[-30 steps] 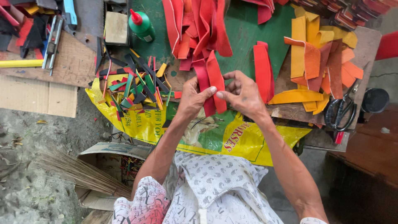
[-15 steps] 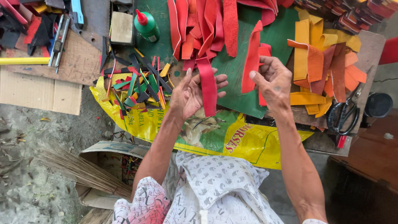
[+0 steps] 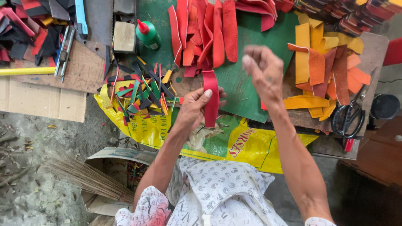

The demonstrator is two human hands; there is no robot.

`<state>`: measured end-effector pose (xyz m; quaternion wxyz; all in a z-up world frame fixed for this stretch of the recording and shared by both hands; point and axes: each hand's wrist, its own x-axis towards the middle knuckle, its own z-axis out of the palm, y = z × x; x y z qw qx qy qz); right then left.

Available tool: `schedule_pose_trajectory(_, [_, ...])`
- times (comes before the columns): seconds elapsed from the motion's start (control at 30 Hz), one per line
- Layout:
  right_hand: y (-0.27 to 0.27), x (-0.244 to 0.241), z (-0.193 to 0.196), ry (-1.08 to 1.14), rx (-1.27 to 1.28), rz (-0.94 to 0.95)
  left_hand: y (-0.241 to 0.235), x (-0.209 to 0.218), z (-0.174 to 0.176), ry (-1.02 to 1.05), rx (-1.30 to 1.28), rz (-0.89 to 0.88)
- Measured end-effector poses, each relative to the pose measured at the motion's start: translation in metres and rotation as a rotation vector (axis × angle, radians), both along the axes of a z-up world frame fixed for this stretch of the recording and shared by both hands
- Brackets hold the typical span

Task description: The person sorts and stacks red leather pieces on a green work surface. They repeatedly pick up individual pieces, align them, and place them into a growing stack, occasionally adjusting the pile to keep it neat.

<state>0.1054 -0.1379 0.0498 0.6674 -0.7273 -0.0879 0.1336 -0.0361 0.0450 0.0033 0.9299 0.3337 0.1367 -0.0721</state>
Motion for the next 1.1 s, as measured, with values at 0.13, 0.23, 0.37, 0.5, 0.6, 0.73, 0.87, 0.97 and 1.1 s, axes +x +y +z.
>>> schedule_pose_trajectory(0.13, [-0.02,-0.058,-0.017,0.222,0.096,0.254,-0.031,0.011,0.004,-0.099,0.232,0.152])
schedule_pose_trajectory(0.23, [-0.027,-0.077,-0.026,0.172,-0.032,0.017,-0.052,0.03,0.012,-0.253,0.522,0.069])
schedule_pose_trajectory(0.37, [-0.059,-0.053,-0.017,0.026,-0.205,-0.131,-0.054,0.076,0.024,-0.44,1.376,0.261])
schedule_pose_trajectory(0.5, [-0.069,-0.033,-0.011,-0.161,-0.55,-0.143,-0.045,0.137,0.02,-0.7,1.973,0.003])
schedule_pose_trajectory(0.6, [-0.063,-0.033,-0.008,-0.368,-0.618,-0.113,-0.036,0.154,0.007,-0.662,2.349,-0.18])
schedule_pose_trajectory(0.73, [-0.062,-0.031,0.006,-0.44,-0.692,-0.107,0.0,0.144,-0.012,-0.614,2.427,-0.144])
schedule_pose_trajectory(0.87, [-0.046,0.011,0.017,-0.74,-0.658,0.014,0.016,0.136,-0.02,-0.614,2.244,-0.102])
schedule_pose_trajectory(0.97, [-0.019,0.076,0.01,-0.792,-0.72,0.154,0.013,0.137,-0.019,-0.602,2.231,-0.06])
schedule_pose_trajectory(1.1, [0.01,0.165,-0.014,-0.802,-0.958,0.301,0.014,0.135,-0.016,-0.575,2.178,-0.055])
